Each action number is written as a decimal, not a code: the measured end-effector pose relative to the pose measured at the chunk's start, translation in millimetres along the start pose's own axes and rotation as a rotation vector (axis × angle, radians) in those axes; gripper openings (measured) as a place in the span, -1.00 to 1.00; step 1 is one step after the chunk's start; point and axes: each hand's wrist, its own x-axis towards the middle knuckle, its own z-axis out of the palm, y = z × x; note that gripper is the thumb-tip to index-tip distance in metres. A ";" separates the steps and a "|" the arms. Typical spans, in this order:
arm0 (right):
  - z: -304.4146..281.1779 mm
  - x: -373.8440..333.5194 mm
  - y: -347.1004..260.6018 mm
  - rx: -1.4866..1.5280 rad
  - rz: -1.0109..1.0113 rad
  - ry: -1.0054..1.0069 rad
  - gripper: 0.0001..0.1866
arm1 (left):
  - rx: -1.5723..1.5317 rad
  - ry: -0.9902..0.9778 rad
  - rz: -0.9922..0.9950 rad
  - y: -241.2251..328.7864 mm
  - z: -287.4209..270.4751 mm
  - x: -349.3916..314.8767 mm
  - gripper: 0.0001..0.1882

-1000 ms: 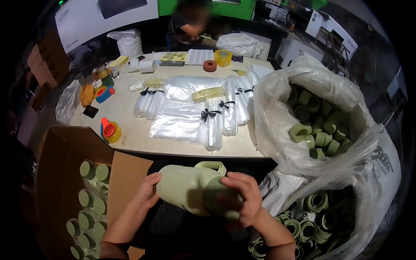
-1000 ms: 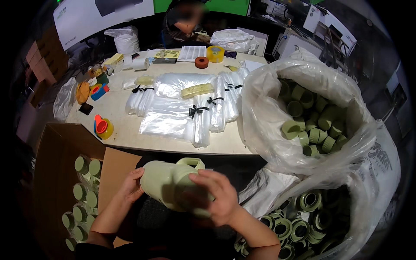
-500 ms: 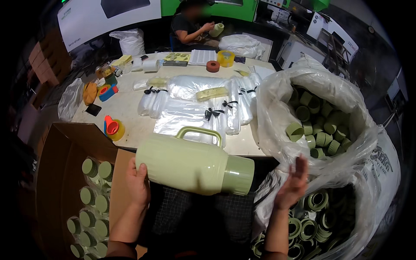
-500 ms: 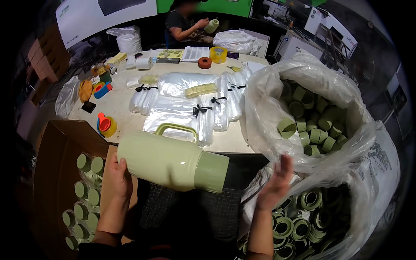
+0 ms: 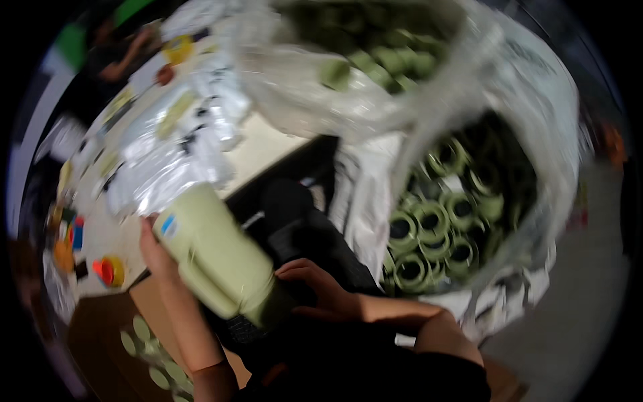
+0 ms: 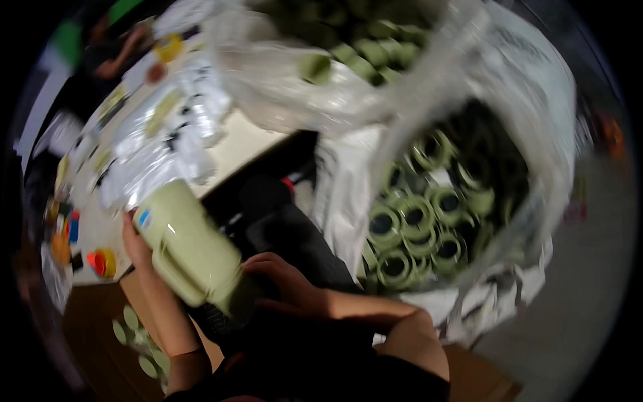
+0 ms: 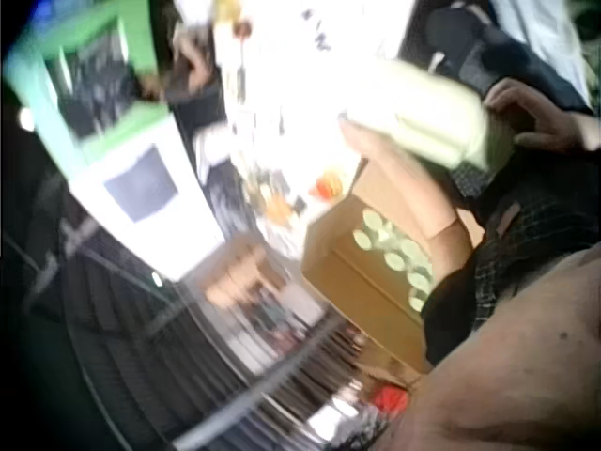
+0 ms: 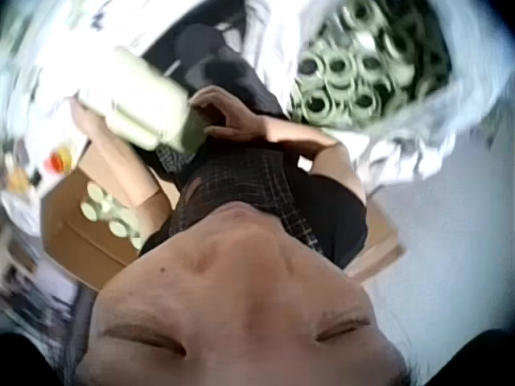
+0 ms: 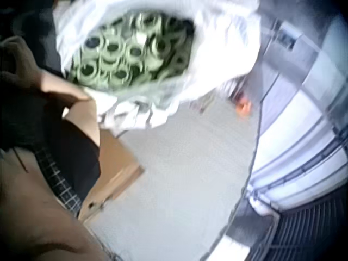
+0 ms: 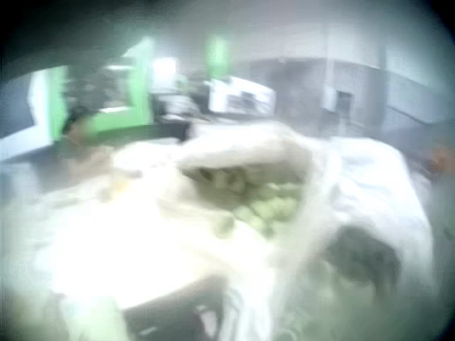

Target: The person places lids on plastic pitchers by hand, inserts the pitchers into plastic bags, and then places the bagged pitchers into a large cardboard box.

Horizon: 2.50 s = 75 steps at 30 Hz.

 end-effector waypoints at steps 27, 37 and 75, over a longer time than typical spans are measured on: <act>-174.0 -73.8 30.5 0.075 0.074 1.187 -0.61 | 0.813 -0.263 0.199 -51.3 -40.9 -112.1 -0.54; -64.5 -6.9 88.9 -0.811 0.241 0.654 -0.51 | 1.006 -0.490 0.197 -62.6 -46.4 -124.3 -0.59; -39.5 91.6 -10.5 -0.433 0.303 -0.167 -0.49 | 1.177 -0.541 0.202 -78.5 -30.0 -164.8 -0.29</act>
